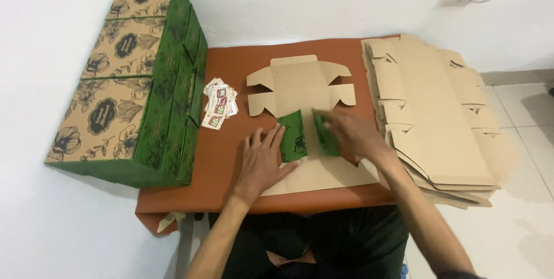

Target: Assembling cardboard boxes by folding flat templates and applying stickers.

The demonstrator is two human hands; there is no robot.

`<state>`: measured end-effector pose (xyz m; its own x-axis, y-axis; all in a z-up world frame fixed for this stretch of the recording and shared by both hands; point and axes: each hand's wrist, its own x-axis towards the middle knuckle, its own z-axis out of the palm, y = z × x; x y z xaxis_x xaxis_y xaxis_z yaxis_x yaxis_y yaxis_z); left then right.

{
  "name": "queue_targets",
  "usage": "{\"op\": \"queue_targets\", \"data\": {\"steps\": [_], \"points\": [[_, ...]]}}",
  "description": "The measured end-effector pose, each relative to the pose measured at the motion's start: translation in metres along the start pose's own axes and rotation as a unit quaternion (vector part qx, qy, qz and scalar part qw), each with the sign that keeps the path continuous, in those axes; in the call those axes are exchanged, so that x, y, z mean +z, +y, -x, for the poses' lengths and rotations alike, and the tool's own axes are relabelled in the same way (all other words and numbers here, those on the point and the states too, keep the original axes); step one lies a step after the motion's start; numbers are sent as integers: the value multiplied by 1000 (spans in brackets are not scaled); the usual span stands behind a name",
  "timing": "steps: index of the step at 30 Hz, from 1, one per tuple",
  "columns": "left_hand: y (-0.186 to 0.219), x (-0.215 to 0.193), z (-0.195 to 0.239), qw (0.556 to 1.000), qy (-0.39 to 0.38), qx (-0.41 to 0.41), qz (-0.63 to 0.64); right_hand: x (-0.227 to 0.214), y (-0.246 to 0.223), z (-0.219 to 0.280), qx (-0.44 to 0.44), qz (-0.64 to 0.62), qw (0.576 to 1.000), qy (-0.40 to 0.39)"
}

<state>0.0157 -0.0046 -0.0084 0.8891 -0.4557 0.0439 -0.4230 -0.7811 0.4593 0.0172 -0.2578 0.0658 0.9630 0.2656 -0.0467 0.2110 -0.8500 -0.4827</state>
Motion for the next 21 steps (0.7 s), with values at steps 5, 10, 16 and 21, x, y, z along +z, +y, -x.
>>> {"op": "queue_targets", "data": {"steps": [5, 10, 16, 21], "points": [[0, 2, 11, 998, 64, -3, -10, -6, 66, -71, 98, 94, 989, 58], [-6, 0, 22, 996, 81, -39, 16, -6, 102, -108, 172, -75, 981, 43], [-6, -12, 31, 996, 58, -51, 33, -2, 131, -118, 156, -323, 930, 78], [-40, 11, 24, 997, 42, -59, 28, -11, 121, -99, 122, -409, 897, 116]]}}
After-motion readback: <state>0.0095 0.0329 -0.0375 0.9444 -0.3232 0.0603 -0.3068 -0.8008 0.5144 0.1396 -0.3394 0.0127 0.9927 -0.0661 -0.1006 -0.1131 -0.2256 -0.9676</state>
